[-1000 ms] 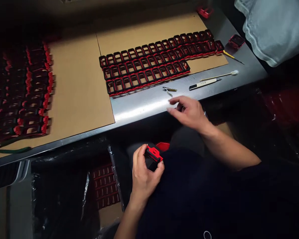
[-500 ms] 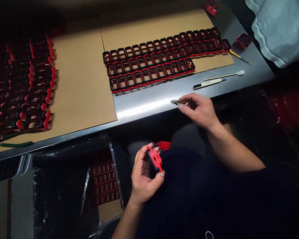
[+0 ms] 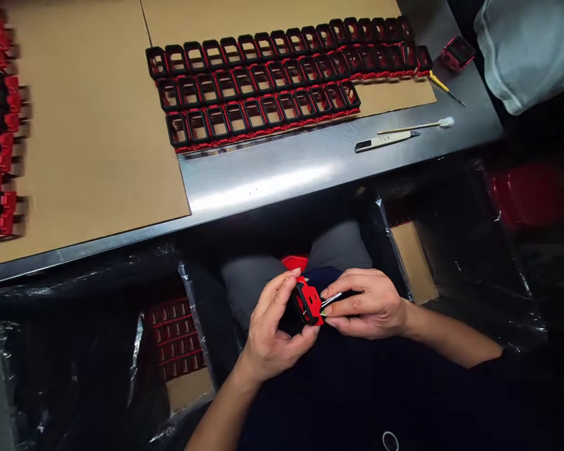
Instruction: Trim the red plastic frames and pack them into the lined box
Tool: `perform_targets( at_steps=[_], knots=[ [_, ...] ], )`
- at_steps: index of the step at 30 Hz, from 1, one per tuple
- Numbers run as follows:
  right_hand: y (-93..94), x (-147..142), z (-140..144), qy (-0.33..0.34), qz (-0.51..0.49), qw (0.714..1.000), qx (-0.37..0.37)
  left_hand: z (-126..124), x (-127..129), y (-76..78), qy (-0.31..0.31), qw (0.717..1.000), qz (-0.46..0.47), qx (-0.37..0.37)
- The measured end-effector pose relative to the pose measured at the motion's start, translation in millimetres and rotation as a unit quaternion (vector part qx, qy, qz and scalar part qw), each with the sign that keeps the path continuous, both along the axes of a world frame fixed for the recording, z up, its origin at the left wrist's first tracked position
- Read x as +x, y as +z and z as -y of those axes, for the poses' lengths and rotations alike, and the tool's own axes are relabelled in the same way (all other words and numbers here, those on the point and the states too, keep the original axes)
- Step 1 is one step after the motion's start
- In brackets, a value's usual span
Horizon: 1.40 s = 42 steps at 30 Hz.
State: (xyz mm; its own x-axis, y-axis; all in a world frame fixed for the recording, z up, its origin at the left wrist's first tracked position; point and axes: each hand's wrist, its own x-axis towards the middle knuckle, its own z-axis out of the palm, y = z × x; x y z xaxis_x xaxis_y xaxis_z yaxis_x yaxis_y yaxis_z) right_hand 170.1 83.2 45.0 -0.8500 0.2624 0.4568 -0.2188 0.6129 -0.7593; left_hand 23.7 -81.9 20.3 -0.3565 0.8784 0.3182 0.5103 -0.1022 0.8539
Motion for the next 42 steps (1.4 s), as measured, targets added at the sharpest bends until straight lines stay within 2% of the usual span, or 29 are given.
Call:
perform_targets(
  at_steps=[4,12,20,27,35,42],
  knots=[
    [2.3,-3,-2,0.013,-0.004,0.999,0.03,3,0,0.2,0.012,1.0,-0.004,0.001],
    [1.6,-3,-1,0.026,0.001,0.999,0.035,4,1,-0.6,0.019,1.0,0.0,0.009],
    [6.9,1,-4,0.054,0.041,0.995,0.067,6,-4,-2.8,-0.027,0.999,0.02,0.0],
    [14.1,1,-4,0.087,0.062,0.993,0.058,9,-6,-3.9,-0.042,0.999,0.029,-0.005],
    [20.3,-4,-4,0.096,0.039,0.99,0.091,12,-7,-1.3,-0.022,0.999,0.037,-0.022],
    [16.4,-7,0,0.097,0.023,0.989,0.107,13,1,-7.8,0.021,0.997,0.075,-0.026]
  ],
)
